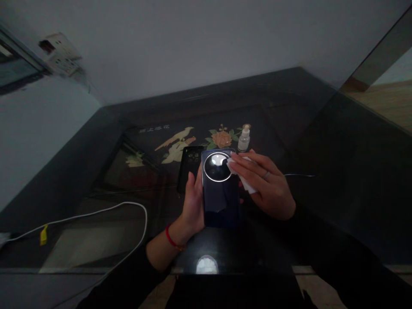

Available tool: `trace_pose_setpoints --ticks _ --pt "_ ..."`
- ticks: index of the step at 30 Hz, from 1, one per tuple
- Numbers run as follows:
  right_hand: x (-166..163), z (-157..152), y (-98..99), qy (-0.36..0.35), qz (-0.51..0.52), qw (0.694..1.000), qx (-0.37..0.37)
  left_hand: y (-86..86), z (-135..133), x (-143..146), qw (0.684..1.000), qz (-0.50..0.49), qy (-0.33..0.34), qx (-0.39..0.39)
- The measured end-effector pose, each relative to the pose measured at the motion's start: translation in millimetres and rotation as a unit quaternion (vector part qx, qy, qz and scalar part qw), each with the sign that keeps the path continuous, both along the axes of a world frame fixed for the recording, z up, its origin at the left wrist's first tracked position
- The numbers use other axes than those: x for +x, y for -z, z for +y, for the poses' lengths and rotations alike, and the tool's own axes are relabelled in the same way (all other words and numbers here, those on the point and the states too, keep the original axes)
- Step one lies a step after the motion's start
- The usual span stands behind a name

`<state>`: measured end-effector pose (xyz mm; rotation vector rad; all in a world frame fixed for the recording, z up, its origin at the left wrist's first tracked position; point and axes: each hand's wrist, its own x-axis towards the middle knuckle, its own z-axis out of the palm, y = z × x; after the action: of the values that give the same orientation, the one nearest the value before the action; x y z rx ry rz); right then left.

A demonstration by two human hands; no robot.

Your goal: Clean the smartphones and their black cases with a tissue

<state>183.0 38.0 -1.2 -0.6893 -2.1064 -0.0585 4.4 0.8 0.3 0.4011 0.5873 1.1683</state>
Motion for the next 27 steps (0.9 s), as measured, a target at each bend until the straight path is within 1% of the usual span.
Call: trace_pose_setpoints --ticks 3,5,7,10,13,15,17,21,23,24,25,27 --pt "-7 -5 -0.4 -0.053 -0.011 0.998 0.011 -0.5 5 1 0.999 -0.009 -0.039 -0.018" --pt "-11 -8 -1.9 -0.079 -0.017 0.997 0.019 0.1 5 3 0.998 -0.009 -0.049 -0.027" --pt "-13 -7 -3.4 -0.069 -0.009 0.997 0.02 1.2 3 5 0.998 0.002 -0.042 -0.035" --pt "-12 -3 -4.2 -0.004 0.011 1.0 0.013 2.9 -5 9 0.999 0.031 -0.008 -0.036" --pt "-10 2 -4.3 0.038 0.023 0.999 0.007 3.8 -12 11 0.997 0.025 0.06 -0.032" --pt "-11 2 -5.2 0.034 0.02 0.999 0.004 4.9 -15 11 0.994 0.007 0.098 -0.038" --pt "-14 0 -6.6 0.009 0.009 1.0 0.005 7.3 -15 10 0.992 -0.007 0.116 -0.049" --pt "-19 -5 -8.6 -0.092 -0.027 0.994 0.043 12.8 -10 4 0.984 -0.022 0.145 -0.097" --pt "-17 -5 -8.9 -0.125 -0.04 0.99 0.059 13.1 -8 1 0.98 -0.019 0.159 -0.114" --pt "-15 -3 -9.0 -0.122 -0.04 0.99 0.058 12.5 -8 0 0.98 -0.017 0.165 -0.113" --pt "-13 -1 -9.0 -0.103 -0.034 0.993 0.051 11.8 -8 0 0.98 -0.016 0.17 -0.104" --pt "-9 2 -8.9 -0.041 -0.012 0.999 0.027 10.6 -8 0 0.979 -0.013 0.182 -0.085"
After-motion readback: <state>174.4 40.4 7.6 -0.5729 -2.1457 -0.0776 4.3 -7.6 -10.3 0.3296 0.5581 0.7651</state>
